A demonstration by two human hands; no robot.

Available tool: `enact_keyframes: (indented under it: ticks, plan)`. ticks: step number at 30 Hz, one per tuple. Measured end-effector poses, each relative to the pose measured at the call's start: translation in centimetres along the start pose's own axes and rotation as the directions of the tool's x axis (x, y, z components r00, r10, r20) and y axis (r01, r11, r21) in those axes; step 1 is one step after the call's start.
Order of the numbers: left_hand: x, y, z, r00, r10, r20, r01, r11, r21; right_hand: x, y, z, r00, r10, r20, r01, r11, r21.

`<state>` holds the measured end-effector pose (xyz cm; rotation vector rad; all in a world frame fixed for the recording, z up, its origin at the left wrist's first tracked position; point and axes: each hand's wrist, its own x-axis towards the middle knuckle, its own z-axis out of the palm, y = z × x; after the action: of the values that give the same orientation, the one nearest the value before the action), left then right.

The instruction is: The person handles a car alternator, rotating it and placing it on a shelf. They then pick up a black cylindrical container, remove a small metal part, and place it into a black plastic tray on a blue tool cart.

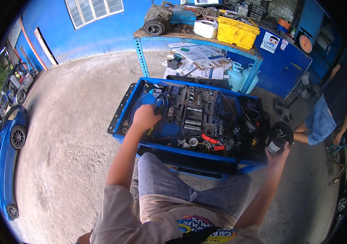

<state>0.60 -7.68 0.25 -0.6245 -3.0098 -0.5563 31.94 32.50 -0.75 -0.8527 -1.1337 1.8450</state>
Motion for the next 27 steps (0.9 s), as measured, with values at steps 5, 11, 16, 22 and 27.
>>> enact_keyframes:
  ticks: [5,11,16,22,27]
  plan:
    - [0.5,-1.2,-3.9,0.980,-0.089,-0.178,0.035,0.958,-0.286,0.1,0.5,0.0,1.000,-0.019,-0.016,0.018,0.999,-0.049]
    - [-0.8,-1.1,-2.7,1.000,-0.023,-0.001,0.022,0.982,0.185,-0.6,0.0,0.3,0.999,-0.048,0.016,0.049,0.999,-0.023]
    - [-4.7,-1.3,0.8,0.943,0.059,-0.326,-0.036,0.996,0.077,-0.9,-1.2,0.7,1.000,-0.027,0.003,0.027,0.997,-0.074]
    - [-5.4,-1.6,3.5,0.908,-0.025,-0.418,0.002,0.998,-0.055,-0.5,-2.3,2.4,0.994,-0.066,-0.088,0.033,0.941,-0.337]
    - [-5.5,-1.9,3.5,0.912,-0.103,-0.397,0.072,0.993,-0.092,-0.2,-2.8,4.7,0.953,-0.289,-0.096,0.173,0.772,-0.612]
